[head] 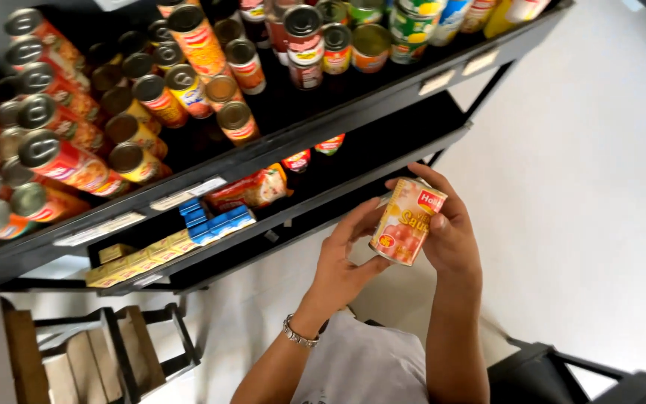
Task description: Stocking canned goods from a cardboard box onto store shelves.
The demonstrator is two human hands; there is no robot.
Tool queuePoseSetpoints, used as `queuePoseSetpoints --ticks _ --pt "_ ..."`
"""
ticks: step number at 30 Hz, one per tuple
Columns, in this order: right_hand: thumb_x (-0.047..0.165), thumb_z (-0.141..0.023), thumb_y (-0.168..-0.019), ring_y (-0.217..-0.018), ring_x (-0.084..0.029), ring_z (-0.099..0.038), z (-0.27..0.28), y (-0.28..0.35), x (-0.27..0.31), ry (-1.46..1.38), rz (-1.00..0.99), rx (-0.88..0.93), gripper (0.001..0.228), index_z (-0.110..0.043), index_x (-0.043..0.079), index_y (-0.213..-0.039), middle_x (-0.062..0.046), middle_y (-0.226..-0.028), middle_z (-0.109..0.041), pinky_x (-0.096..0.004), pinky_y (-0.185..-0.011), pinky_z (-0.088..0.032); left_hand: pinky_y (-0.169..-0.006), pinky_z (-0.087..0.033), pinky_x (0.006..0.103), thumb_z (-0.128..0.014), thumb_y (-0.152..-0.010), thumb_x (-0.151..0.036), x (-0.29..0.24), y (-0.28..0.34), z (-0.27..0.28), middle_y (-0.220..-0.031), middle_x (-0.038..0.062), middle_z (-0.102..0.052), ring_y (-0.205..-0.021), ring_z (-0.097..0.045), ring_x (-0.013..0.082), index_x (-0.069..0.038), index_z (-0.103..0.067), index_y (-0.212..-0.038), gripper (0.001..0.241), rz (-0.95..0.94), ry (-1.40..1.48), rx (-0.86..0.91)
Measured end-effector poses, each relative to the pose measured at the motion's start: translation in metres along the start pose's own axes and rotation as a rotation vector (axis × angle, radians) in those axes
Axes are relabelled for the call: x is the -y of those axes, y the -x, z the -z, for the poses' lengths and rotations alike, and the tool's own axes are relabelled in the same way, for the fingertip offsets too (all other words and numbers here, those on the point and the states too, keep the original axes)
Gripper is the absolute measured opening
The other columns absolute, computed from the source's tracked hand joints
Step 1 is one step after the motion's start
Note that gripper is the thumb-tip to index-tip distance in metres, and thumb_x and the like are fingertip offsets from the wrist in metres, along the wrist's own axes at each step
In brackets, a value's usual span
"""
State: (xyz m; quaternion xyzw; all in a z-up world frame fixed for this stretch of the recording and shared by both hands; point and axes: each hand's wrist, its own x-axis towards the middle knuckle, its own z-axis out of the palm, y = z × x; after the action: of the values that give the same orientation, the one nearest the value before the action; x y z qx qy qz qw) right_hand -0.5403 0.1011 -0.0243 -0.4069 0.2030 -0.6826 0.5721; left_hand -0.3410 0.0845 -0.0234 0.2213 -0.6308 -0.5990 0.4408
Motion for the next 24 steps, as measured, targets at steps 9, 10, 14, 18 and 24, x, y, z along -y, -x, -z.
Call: queuePoseSetpoints --ticks 9,10,14,18,24 --pt "0.029 -0.081 -0.094 -0.129 -0.028 -0.062 -0.015 -0.057 -0.054 0.037 -0.205 0.125 0.081 -0.041 -0.004 -0.156 -0.024 -0.143 -0.06 -0.041 -0.11 -0.052 -0.104 -0.055 0.0367 -0.086 -0.073 0.001 -0.015 0.013 0.049 -0.157 0.013 -0.042 -0.133 -0.06 0.0251 -0.007 -0.042 -0.154 0.093 -0.094 -0.494 -0.45" --pt "0.03 -0.082 -0.093 -0.129 -0.028 -0.062 -0.017 -0.064 -0.057 0.056 -0.226 0.165 0.081 -0.042 -0.004 -0.155 -0.024 -0.143 -0.06 -0.041 -0.11 -0.052 -0.103 -0.055 0.0364 -0.089 -0.072 -0.001 -0.012 0.017 0.05 -0.158 0.012 -0.042 -0.132 -0.061 0.0254 -0.007 -0.044 -0.152 0.092 -0.106 -0.542 -0.502" --pt "0.038 -0.083 -0.09 -0.133 -0.029 -0.061 -0.006 -0.082 -0.063 0.058 -0.307 0.34 0.082 -0.048 -0.005 -0.15 -0.023 -0.143 -0.061 -0.042 -0.111 -0.051 -0.101 -0.056 0.0362 -0.096 -0.067 -0.012 -0.013 0.024 0.041 -0.157 0.01 -0.042 -0.134 -0.058 0.0278 -0.008 -0.048 -0.15 0.097 -0.184 -0.615 -0.695" --pt "0.043 -0.083 -0.089 -0.134 -0.03 -0.061 0.008 -0.093 -0.055 0.045 -0.373 0.473 0.083 -0.051 -0.005 -0.148 -0.023 -0.143 -0.062 -0.042 -0.113 -0.051 -0.101 -0.055 0.0367 -0.095 -0.069 -0.017 -0.012 0.023 0.008 -0.152 0.011 -0.049 -0.128 -0.063 0.0262 -0.007 -0.05 -0.148 0.091 -0.184 -0.628 -0.784" --pt "0.046 -0.085 -0.086 -0.126 -0.033 -0.066 0.02 -0.097 -0.05 -0.032 -0.482 0.585 0.083 -0.053 -0.005 -0.144 -0.025 -0.138 -0.064 -0.045 -0.106 -0.056 -0.1 -0.058 0.0374 -0.092 -0.075 -0.016 0.0 0.026 -0.043 -0.129 0.011 -0.07 -0.113 -0.071 0.0253 -0.005 -0.065 -0.133 0.065 -0.16 -0.648 -0.866"
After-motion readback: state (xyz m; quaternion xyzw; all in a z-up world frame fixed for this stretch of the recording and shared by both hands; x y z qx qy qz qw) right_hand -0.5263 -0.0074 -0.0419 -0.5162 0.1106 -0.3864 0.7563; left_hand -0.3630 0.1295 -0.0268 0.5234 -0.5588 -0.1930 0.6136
